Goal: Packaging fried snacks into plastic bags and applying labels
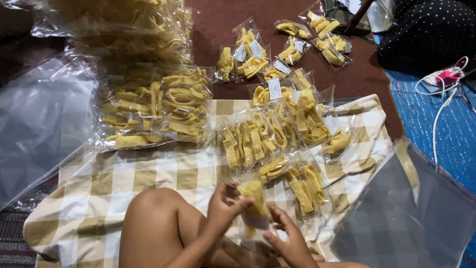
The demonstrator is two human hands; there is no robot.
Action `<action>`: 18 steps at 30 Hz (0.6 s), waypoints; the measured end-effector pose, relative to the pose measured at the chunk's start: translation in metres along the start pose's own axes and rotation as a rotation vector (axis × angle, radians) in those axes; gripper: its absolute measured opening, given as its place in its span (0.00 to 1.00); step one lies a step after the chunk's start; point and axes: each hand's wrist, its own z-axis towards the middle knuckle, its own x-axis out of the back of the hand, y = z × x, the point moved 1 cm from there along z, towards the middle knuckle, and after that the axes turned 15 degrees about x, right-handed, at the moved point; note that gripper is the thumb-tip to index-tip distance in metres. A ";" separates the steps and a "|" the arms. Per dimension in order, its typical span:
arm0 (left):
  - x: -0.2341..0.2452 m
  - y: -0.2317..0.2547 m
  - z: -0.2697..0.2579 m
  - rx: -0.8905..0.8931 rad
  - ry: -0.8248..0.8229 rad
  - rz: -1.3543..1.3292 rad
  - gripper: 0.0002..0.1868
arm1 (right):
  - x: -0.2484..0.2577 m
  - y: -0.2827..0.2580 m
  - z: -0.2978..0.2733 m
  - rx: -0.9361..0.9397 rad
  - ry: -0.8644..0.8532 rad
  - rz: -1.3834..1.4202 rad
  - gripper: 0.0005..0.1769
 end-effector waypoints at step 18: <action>-0.008 -0.058 0.008 -0.084 -0.478 0.223 0.23 | 0.007 -0.022 0.009 -0.142 0.051 0.368 0.28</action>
